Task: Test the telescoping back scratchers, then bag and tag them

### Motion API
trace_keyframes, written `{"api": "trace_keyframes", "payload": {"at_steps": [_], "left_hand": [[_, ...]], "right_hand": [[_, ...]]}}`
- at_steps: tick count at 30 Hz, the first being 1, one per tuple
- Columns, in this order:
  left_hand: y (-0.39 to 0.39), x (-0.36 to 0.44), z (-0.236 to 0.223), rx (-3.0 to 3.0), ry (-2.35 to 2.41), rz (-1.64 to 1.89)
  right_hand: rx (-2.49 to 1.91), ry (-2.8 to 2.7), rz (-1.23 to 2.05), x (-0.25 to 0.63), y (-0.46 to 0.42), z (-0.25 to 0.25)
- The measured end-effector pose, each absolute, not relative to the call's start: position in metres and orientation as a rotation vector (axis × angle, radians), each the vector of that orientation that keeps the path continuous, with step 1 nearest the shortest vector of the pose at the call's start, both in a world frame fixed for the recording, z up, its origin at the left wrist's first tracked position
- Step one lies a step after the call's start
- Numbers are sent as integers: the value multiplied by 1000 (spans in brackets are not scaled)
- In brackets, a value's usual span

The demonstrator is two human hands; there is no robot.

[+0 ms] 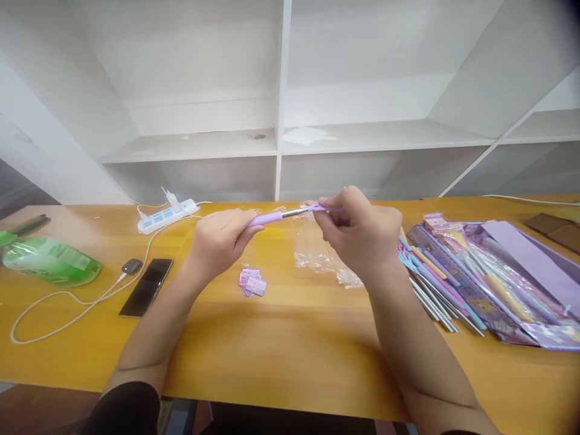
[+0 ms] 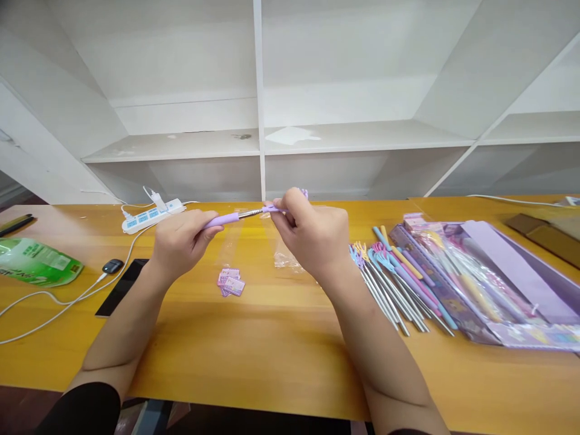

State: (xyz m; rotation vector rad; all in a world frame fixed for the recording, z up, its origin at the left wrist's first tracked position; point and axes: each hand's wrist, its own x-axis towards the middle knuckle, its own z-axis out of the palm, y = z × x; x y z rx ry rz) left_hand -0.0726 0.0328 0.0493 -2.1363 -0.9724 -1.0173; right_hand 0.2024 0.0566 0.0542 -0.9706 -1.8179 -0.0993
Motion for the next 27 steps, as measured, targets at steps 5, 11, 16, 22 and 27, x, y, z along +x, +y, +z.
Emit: {"api": "trace_keyframes", "payload": {"at_steps": [5, 11, 16, 22, 27], "left_hand": [[36, -62, 43, -2280, -1011, -888], [37, -49, 30, -2443, -1105, -827], [46, -52, 32, -2804, -1244, -774], [93, -81, -2, -2434, -2287, -287], [126, -98, -55, -2433, -2558, -169]], "right_hand": [[-1006, -1838, -236, 200, 59, 57], [-874, -2101, -30, 191, 56, 60], [-705, -2080, 232, 184, 65, 52], [-784, -2044, 39, 189, 74, 47], [-881, -2099, -65, 193, 78, 45]]}}
